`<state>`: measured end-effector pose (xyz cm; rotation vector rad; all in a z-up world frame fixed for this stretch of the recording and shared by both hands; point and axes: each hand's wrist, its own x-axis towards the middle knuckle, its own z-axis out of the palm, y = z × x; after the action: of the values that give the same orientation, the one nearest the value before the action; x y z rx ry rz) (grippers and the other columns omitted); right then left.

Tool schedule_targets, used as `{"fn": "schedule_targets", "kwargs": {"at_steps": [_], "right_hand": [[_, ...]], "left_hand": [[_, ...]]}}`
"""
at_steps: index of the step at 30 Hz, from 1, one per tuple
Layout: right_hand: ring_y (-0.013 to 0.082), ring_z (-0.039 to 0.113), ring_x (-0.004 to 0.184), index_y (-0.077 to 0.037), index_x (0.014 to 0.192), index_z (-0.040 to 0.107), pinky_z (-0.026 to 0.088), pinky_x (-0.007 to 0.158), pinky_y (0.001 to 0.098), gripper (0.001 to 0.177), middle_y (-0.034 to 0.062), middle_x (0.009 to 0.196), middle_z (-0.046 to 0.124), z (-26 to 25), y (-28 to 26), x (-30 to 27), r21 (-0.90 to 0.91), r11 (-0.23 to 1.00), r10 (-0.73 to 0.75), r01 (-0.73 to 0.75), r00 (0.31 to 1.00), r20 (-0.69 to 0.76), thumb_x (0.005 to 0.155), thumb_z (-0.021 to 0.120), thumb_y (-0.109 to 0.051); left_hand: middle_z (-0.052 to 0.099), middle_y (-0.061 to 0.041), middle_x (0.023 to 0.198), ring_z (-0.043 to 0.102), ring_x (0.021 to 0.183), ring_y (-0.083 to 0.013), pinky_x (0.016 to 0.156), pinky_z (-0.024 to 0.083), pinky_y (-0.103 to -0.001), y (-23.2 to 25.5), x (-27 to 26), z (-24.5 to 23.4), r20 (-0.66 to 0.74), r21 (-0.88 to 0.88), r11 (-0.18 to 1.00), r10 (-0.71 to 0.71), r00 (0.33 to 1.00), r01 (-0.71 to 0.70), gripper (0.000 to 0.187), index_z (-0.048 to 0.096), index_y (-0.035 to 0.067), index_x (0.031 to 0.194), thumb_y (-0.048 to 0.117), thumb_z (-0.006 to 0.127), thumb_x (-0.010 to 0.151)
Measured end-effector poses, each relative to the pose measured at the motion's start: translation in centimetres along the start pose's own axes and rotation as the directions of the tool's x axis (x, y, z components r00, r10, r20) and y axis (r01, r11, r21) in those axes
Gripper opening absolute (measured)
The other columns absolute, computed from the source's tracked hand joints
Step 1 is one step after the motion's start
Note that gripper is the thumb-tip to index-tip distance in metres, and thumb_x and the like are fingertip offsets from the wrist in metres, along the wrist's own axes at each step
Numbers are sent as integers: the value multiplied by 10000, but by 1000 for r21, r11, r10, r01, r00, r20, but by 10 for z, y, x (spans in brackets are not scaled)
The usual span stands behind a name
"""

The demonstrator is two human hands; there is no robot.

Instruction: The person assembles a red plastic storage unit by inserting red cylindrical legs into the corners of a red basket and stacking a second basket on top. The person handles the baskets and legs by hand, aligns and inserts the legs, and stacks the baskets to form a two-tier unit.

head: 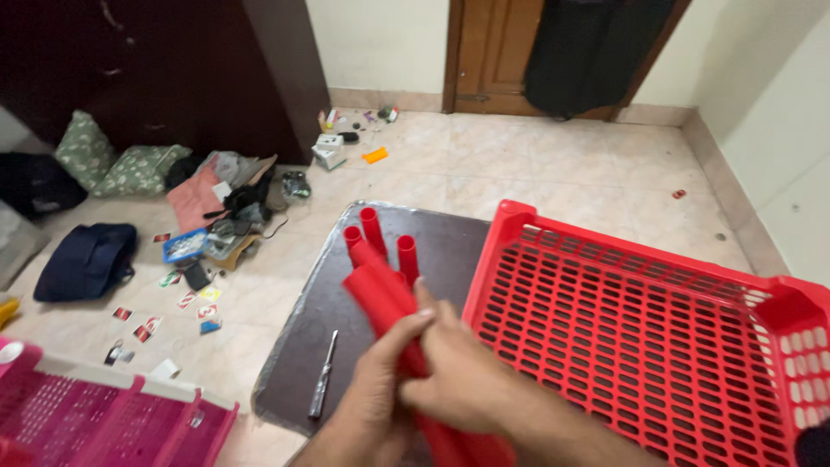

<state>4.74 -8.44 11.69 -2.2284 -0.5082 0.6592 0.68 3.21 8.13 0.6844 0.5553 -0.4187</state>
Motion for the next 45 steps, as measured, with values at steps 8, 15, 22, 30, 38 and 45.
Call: {"fn": "schedule_targets", "kwargs": {"at_steps": [8,15,22,30,38,45], "right_hand": [[354,145,1582,-45,1619,276,222,1213,413,863,225,1714,156,58,-6,35,30,969,-237,244,898,371,975,708,-424],[257,604,1310,-107,1446,572,469,1107,350,510,128,1483,617,118,12,78,85,991,-103,100,994,33,940,575,-169],[315,526,1233,-241,1499,503,472,921,462,745,116,1643,330,155,13,87,-526,741,-177,417,877,446,796,744,-180],[285,553,1088,-80,1092,633,472,856,418,205,104,1164,576,140,44,76,-602,571,-330,558,827,455,900,650,-149],[351,663,992,-107,1170,588,502,833,498,244,130,1025,694,111,54,43,-276,959,28,-63,991,-127,992,566,-273],[383,674,1032,-51,1133,613,534,864,464,216,189,1104,687,126,74,63,55,998,-21,37,962,-273,957,571,-169]], "left_hand": [[688,-120,971,682,917,-305,869,574,-536,22,-30,-108,-308,-263,934,156,939,-241,523,622,147,1118,350,750,653],[688,-166,934,676,871,-300,866,578,-513,49,-42,-162,-440,-285,915,139,887,-285,537,658,56,1093,364,777,670],[684,-153,923,677,870,-302,840,589,-545,67,-48,-193,-560,-276,913,102,822,-301,481,633,65,1042,349,758,675],[657,-154,942,672,871,-305,829,590,-527,66,-32,-202,-698,-134,965,71,713,-227,459,619,25,1092,277,784,746],[682,-173,914,695,798,-308,731,610,-499,46,11,-174,-759,48,987,135,637,-153,449,634,-43,1089,153,824,732],[749,-209,1034,746,874,-305,792,619,-458,30,60,-135,-809,272,961,203,551,45,583,688,-83,1158,217,906,709]]}}
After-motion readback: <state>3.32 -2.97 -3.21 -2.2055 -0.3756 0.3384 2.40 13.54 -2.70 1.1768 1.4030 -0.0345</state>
